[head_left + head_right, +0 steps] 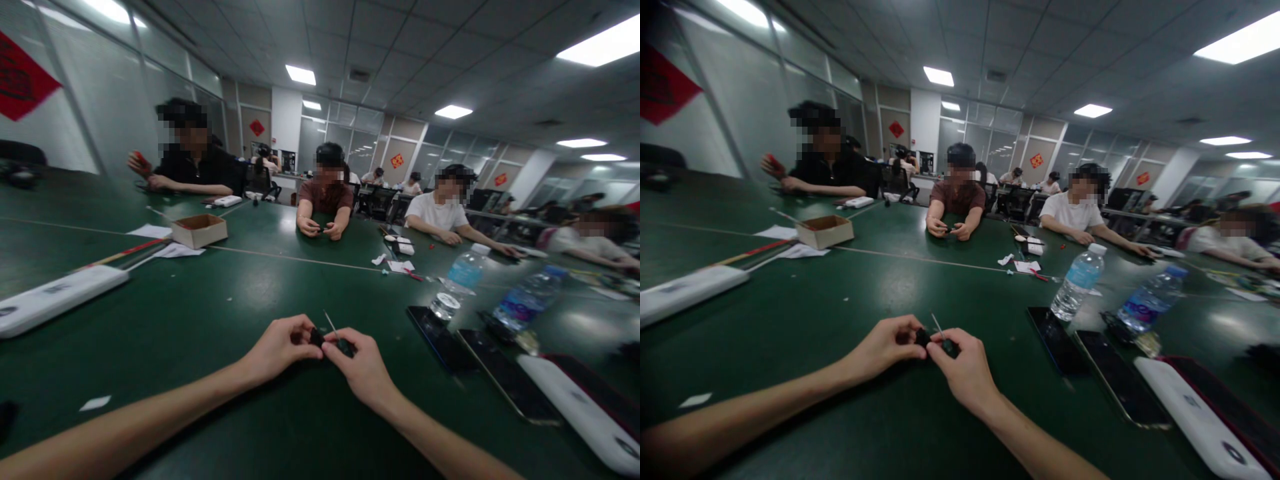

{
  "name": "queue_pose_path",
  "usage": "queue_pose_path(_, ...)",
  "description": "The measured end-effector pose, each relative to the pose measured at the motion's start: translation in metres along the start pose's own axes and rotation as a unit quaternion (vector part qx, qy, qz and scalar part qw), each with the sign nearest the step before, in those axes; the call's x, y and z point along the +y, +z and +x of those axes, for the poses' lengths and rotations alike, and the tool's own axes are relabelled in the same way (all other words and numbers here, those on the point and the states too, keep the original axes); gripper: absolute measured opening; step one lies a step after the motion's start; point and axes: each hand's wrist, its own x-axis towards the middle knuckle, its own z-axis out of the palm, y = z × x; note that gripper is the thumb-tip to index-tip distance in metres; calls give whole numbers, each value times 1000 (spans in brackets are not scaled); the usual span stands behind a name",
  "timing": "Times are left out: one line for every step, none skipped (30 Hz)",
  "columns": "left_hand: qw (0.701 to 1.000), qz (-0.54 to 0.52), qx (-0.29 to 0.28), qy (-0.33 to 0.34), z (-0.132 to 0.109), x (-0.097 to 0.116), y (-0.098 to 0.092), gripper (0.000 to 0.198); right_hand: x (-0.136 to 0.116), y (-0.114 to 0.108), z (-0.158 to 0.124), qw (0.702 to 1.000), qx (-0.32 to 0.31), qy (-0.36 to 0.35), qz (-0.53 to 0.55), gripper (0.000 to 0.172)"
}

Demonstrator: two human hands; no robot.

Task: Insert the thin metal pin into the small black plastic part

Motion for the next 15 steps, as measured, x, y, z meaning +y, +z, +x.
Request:
queue_pose_path(1000, 1, 2, 2, 0, 0, 0, 30, 0, 0, 0, 1000, 1, -1, 0, 14)
queue_pose_path(1000, 0, 2, 2, 0, 0, 0, 30, 0, 1, 0, 1000, 3, -2, -1, 14)
queue_pose_path(1000, -1, 1, 2, 0, -1, 0, 30, 0, 1, 0, 1000, 5, -2, -2, 15)
queue_pose_path(1000, -2, 1, 1, 0, -1, 1, 30, 0, 1, 0, 1000, 8, -2, -3, 15)
queue_pose_path(1000, -2, 1, 1, 1, -1, 1, 30, -1, 1, 0, 1000, 9, -1, -4, 15)
queue_pose_path(1000, 0, 3, 0, 1, -2, 1, 30, -1, 1, -1, 1000, 9, -1, -4, 15)
queue_pose_path(1000, 1, 5, 0, 1, -2, 1, 30, -1, 1, -1, 1000, 8, -2, -4, 14)
queue_pose_path(1000, 3, 5, -1, 1, -3, 1, 30, -2, 1, -1, 1000, 7, -2, -3, 14)
queue_pose_path(1000, 4, 5, -1, 1, -3, 1, 31, -2, 1, -1, 1000, 6, -2, -1, 14)
queue_pose_path(1000, 3, 5, -2, 1, -4, 1, 31, -2, 0, -1, 1000, 5, -1, 1, 14)
queue_pose_path(1000, 2, 4, -3, 1, -4, 1, 31, -2, 0, -1, 1000, 6, 0, 2, 14)
queue_pose_path(1000, 2, 3, -4, 1, -4, 1, 31, -2, 0, 0, 1000, 6, 1, 4, 14)
queue_pose_path(1000, 2, 3, -4, 0, -4, 1, 32, -2, 1, 0, 1000, 6, 1, 5, 14)
queue_pose_path(1000, 4, 2, -4, 0, -5, 0, 32, -1, 1, 0, 1000, 6, 1, 6, 14)
queue_pose_path(1000, 6, 1, -4, 0, -4, 0, 32, -1, 1, 0, 1000, 5, 2, 6, 14)
